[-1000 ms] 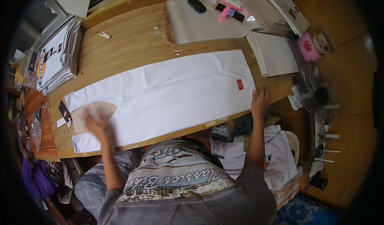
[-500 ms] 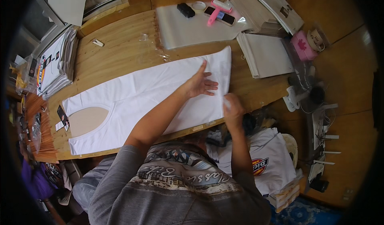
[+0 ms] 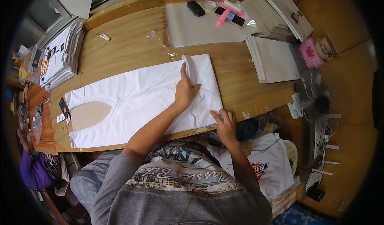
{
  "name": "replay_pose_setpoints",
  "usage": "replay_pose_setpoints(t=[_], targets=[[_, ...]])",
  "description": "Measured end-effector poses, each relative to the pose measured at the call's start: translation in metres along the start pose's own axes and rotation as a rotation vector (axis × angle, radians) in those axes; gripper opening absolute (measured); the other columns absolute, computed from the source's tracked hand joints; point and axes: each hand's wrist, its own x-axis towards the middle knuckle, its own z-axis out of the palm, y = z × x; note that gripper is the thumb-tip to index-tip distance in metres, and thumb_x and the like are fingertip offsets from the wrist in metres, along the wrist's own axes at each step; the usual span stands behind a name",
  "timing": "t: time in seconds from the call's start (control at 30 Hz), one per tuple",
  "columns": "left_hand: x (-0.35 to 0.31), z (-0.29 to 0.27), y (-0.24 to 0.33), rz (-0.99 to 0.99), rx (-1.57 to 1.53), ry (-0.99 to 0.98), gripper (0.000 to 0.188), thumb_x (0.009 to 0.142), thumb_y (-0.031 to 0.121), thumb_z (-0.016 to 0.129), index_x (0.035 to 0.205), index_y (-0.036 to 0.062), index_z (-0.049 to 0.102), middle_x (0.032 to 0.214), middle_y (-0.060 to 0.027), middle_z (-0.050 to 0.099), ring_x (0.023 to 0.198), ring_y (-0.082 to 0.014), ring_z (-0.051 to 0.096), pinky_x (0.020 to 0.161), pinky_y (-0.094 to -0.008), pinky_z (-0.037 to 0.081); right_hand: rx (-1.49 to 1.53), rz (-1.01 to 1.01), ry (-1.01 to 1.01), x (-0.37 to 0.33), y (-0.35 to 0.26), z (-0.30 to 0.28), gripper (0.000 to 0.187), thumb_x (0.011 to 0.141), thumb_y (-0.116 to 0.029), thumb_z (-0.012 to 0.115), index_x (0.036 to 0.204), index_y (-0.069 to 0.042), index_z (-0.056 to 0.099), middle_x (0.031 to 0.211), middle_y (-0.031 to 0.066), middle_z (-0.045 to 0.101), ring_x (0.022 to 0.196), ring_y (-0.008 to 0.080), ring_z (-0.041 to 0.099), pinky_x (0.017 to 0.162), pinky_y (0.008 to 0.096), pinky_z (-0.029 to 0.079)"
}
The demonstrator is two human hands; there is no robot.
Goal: The person folds white t-shirts on a wooden table using a cardboard template to ensure consistent folding. They place the template on the shirt, fold the sides and bottom over it, and then remove the template before stacking the folded shirts.
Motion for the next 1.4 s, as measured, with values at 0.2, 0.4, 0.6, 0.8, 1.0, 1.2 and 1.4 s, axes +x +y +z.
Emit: replay_pose_setpoints(t=[0.2, 0.4, 0.6, 0.8, 1.0, 1.2, 1.4], targets=[[-0.012, 0.009, -0.002, 0.474, 0.474, 0.114, 0.084, 0.059, 0.04, 0.066, 0.126, 0.0068, 0.028, 0.129, -0.0173, 0.026, 0.12, -0.0333, 0.022, 0.093, -0.052, 0.019, 0.414, -0.002, -0.101, 0.044, 0.035, -0.056, 0.024, 0.075, -0.012, 0.054, 0.098, -0.007, 0.058, 0.086, 0.0106, 0.054, 0.081, 0.0207, 0.051, 0.065, 0.0316, 0.041], [-0.021, 0.044, -0.009, 0.6, 0.779, -0.182, 0.081, 0.072, 0.063, 0.035, 0.131, 0.0089, 0.021, 0.137, -0.0132, 0.012, 0.125, -0.037, 0.005, 0.098, -0.0533, 0.005, 0.913, 0.116, -0.262, 0.197, 0.085, -0.021, 0.039, 0.083, -0.016, 0.049, 0.12, -0.008, 0.04, 0.101, 0.0026, 0.055, 0.056, 0.0023, 0.041, 0.046, 0.0148, 0.035], [-0.021, 0.043, -0.007, 0.578, 0.782, -0.219, 0.079, 0.073, 0.063, 0.033, 0.131, 0.0111, 0.02, 0.137, -0.0113, 0.011, 0.124, -0.0402, 0.002, 0.096, -0.0566, 0.004, 0.827, 0.111, -0.899, 0.268, 0.099, 0.013, 0.047, 0.074, -0.013, 0.06, 0.118, -0.013, 0.043, 0.087, 0.0005, 0.057, 0.057, 0.0017, 0.041, 0.044, 0.0156, 0.034], [-0.036, 0.047, -0.006, 0.583, 0.771, -0.199, 0.074, 0.075, 0.058, 0.036, 0.129, 0.0091, 0.024, 0.137, -0.012, 0.012, 0.125, -0.0367, 0.005, 0.096, -0.0561, 0.007, 0.542, 0.002, -0.706, 0.28, 0.087, 0.025, 0.038, 0.069, -0.006, 0.062, 0.106, -0.006, 0.051, 0.072, 0.0034, 0.057, 0.062, 0.0116, 0.051, 0.057, 0.0223, 0.041], [-0.082, 0.057, -0.006, 0.681, 0.667, -0.339, 0.074, 0.074, 0.056, 0.039, 0.128, 0.0077, 0.027, 0.136, -0.0145, 0.014, 0.126, -0.0329, 0.009, 0.095, -0.0571, 0.01, -0.021, -0.43, -0.238, 0.19, 0.015, 0.03, 0.056, 0.075, -0.032, 0.054, 0.124, -0.015, 0.035, 0.134, 0.0041, 0.025, 0.122, 0.0233, 0.025, 0.097, 0.0442, 0.02], [-0.099, 0.071, 0.001, 0.713, 0.903, -0.282, 0.055, 0.077, 0.034, 0.043, 0.126, 0.0125, 0.03, 0.127, -0.0233, 0.025, 0.115, -0.0399, 0.027, 0.086, -0.0553, 0.029, 0.121, -0.425, -0.151, 0.182, 0.026, 0.045, 0.037, 0.076, -0.016, 0.05, 0.113, -0.013, 0.047, 0.125, 0.0042, 0.038, 0.117, 0.0216, 0.033, 0.095, 0.0413, 0.026], [-0.104, 0.07, 0.017, 0.696, 0.957, -0.372, 0.029, 0.073, 0.023, 0.047, 0.099, 0.013, 0.055, 0.096, -0.0168, 0.042, 0.084, -0.0297, 0.045, 0.062, -0.0364, 0.046, 0.135, -0.44, -0.009, 0.18, 0.077, 0.033, 0.043, 0.065, 0.012, 0.04, 0.096, -0.011, 0.06, 0.113, 0.0056, 0.05, 0.109, 0.0225, 0.043, 0.091, 0.034, 0.033]])
